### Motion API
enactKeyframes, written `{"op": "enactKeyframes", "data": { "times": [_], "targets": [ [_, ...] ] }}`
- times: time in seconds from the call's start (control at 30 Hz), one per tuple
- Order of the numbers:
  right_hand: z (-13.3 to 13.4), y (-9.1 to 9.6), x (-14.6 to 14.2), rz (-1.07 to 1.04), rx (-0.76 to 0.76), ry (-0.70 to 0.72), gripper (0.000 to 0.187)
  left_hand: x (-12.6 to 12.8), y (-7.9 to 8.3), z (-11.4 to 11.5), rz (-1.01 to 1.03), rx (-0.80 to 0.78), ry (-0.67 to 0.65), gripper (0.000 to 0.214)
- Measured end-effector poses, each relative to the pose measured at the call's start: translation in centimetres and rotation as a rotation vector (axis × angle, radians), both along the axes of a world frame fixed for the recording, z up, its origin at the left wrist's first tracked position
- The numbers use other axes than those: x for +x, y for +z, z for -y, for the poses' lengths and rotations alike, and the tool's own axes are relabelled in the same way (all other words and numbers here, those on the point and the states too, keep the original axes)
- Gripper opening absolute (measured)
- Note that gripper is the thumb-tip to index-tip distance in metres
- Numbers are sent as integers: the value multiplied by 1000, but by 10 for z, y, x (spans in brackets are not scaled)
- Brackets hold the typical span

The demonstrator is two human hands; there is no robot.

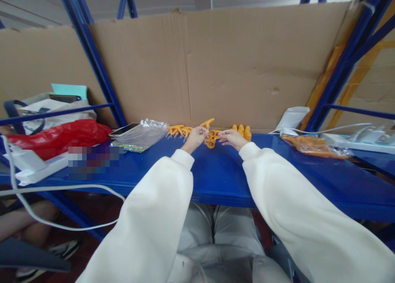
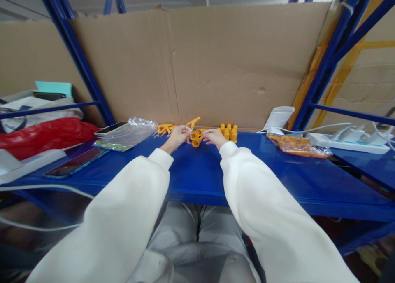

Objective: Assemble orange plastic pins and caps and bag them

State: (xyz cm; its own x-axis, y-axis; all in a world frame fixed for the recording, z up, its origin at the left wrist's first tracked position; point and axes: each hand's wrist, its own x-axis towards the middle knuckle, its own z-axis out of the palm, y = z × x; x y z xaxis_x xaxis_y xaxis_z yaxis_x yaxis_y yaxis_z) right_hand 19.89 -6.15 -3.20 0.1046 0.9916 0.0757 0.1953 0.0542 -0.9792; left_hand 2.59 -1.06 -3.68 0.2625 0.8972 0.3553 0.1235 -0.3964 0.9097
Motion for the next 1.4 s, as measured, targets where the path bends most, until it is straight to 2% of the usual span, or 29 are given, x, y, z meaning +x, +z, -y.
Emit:
{"op": "enactKeyframes", "data": {
  "times": [0.13, 0.2, 0.3, 0.37, 0.73, 1.17, 1.4],
  "targets": [
    [-1, -4, -2, 62, 5, -27, 12, -17, -9, -21, -173, -18, 185, 14],
    [-3, -7, -3, 112, -6, -29, 14, -25, -15, -31, -213, -25, 218, 12],
    [-4, -10, -3, 166, -15, 21, 17, -34, -22, -44, -344, 49, 360, 13],
    [-4, -12, -4, 200, -23, 56, 15, -36, -24, -49, -373, 69, 397, 15],
    [-4, -14, -5, 245, -5, 113, 14, -35, -21, -53, -501, 137, 527, 19],
    [-5, -15, -6, 308, -3, 136, 14, -48, -8, -89, -770, 201, 617, 13],
    [-11, -19, -5, 346, 52, 165, 13, -48, -5, -77, -777, 145, 681, 27]
  ]
}}
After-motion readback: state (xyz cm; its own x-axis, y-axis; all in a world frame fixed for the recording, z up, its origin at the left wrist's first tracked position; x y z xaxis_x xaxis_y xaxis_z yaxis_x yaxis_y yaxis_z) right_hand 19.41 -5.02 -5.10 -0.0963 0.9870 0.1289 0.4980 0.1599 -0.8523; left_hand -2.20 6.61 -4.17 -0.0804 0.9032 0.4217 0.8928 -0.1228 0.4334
